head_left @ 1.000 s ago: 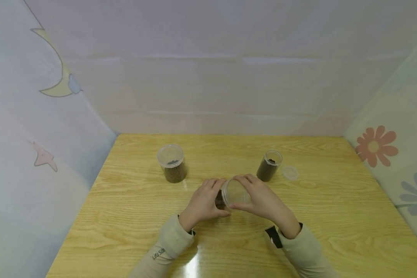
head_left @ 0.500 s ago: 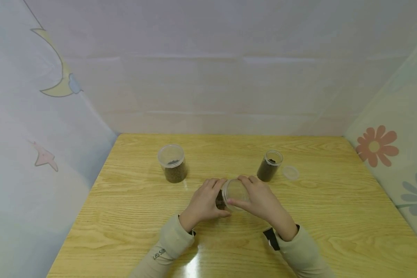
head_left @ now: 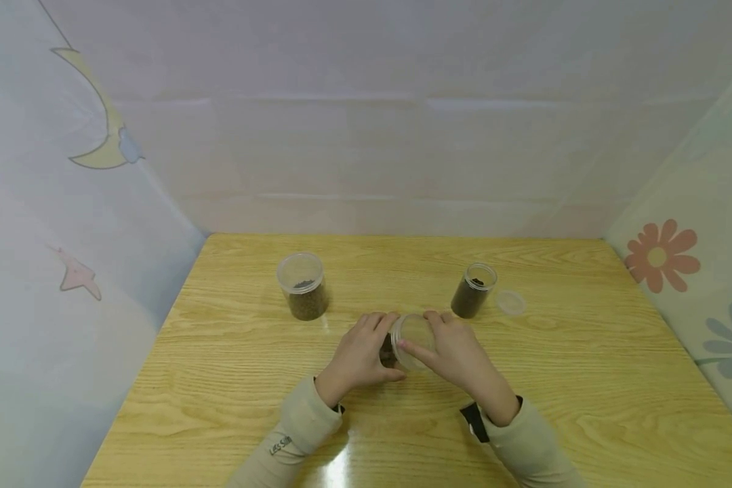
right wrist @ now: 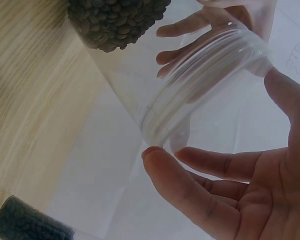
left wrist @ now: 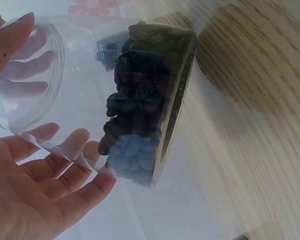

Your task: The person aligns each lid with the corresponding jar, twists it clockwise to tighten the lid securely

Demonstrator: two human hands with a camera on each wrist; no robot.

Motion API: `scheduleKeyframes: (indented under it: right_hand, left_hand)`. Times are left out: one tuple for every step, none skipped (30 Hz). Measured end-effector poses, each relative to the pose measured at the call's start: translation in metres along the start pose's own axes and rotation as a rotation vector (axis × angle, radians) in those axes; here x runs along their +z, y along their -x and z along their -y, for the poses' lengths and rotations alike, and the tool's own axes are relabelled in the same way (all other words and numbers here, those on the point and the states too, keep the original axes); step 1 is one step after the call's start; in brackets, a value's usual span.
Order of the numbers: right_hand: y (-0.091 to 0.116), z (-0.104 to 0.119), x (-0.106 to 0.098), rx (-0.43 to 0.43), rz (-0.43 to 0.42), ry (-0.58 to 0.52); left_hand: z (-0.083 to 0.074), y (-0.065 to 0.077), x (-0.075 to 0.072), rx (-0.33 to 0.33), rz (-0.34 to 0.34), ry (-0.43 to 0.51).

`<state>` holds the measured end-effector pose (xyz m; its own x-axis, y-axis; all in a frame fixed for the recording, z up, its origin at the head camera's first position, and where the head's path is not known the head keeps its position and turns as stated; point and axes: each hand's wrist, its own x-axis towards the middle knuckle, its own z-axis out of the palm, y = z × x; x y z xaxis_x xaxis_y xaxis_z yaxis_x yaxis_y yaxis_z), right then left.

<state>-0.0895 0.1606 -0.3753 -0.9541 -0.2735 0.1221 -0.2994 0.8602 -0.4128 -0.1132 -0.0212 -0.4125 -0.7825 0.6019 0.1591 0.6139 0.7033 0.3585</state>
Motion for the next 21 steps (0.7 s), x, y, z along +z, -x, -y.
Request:
scheduleKeyframes:
  right_hand:
    - [0.0, 0.0, 0.0, 0.003, 0.0, 0.002]
    - [0.001, 0.0, 0.001, 0.005, -0.002, 0.004]
    - [0.001, 0.001, 0.001, 0.007, -0.003, 0.007]
    - [0.001, 0.001, 0.001, 0.009, -0.003, 0.011]
    - [0.002, 0.002, 0.001, 0.009, -0.004, 0.016]
    - [0.002, 0.002, 0.0, 0.012, -0.001, 0.017]
    - [0.002, 0.002, -0.001, 0.016, 0.006, 0.019]
    - [0.003, 0.002, -0.002, 0.019, 0.013, 0.019]
    - [0.003, 0.002, -0.003, 0.023, 0.023, 0.018]
    - [0.004, 0.002, -0.005, 0.028, 0.034, 0.014]
    - [0.004, 0.002, -0.006, 0.032, 0.044, 0.007]
    - [0.005, 0.001, -0.008, 0.037, 0.053, -0.004]
    - [0.005, 0.0, -0.009, 0.035, 0.058, -0.013]
    - [0.006, -0.002, -0.01, 0.027, 0.058, -0.025]
    - [0.006, -0.004, -0.012, 0.017, 0.059, -0.035]
    - [0.007, -0.006, -0.013, -0.002, 0.06, -0.043]
    - [0.007, -0.007, -0.013, -0.025, 0.058, -0.051]
    - [0.007, -0.009, -0.014, -0.057, 0.058, -0.055]
    - [0.007, -0.012, -0.015, -0.096, 0.058, -0.055]
    - [0.007, -0.014, -0.015, -0.139, 0.06, -0.053]
    - [0.007, -0.016, -0.016, -0.183, 0.065, -0.051]
  left_hand:
    - [0.0, 0.0, 0.0, 0.001, -0.001, -0.002]
    - [0.0, 0.0, 0.0, 0.003, -0.002, -0.003]
    - [0.0, 0.0, 0.0, 0.003, -0.003, -0.004]
    - [0.0, 0.0, 0.0, 0.005, -0.006, -0.002]
    - [0.0, 0.0, 0.0, 0.006, -0.008, -0.001]
    - [-0.001, 0.0, 0.0, 0.007, -0.01, -0.002]
    - [-0.001, 0.001, 0.0, 0.007, -0.012, -0.001]
    - [-0.001, 0.001, 0.0, 0.007, -0.013, -0.002]
    - [-0.001, 0.001, 0.0, 0.007, -0.014, -0.003]
    - [-0.001, 0.001, 0.0, 0.007, -0.015, -0.004]
    - [-0.001, 0.001, 0.0, 0.006, -0.014, -0.005]
    - [-0.001, 0.001, 0.0, 0.004, -0.014, -0.006]
    - [-0.001, 0.001, 0.001, 0.004, -0.014, -0.005]
    - [0.0, 0.001, 0.001, 0.003, -0.013, -0.004]
    - [0.0, 0.001, 0.001, 0.002, -0.012, -0.005]
    - [0.0, 0.001, 0.001, 0.001, -0.011, -0.002]
    - [0.0, 0.001, 0.001, 0.0, -0.011, 0.001]
    - [0.0, 0.001, 0.001, -0.001, -0.011, 0.002]
    - [0.0, 0.001, 0.001, -0.001, -0.011, 0.003]
    - [0.0, 0.001, 0.0, -0.001, -0.01, 0.001]
    - [0.0, 0.001, 0.0, -0.001, -0.009, 0.001]
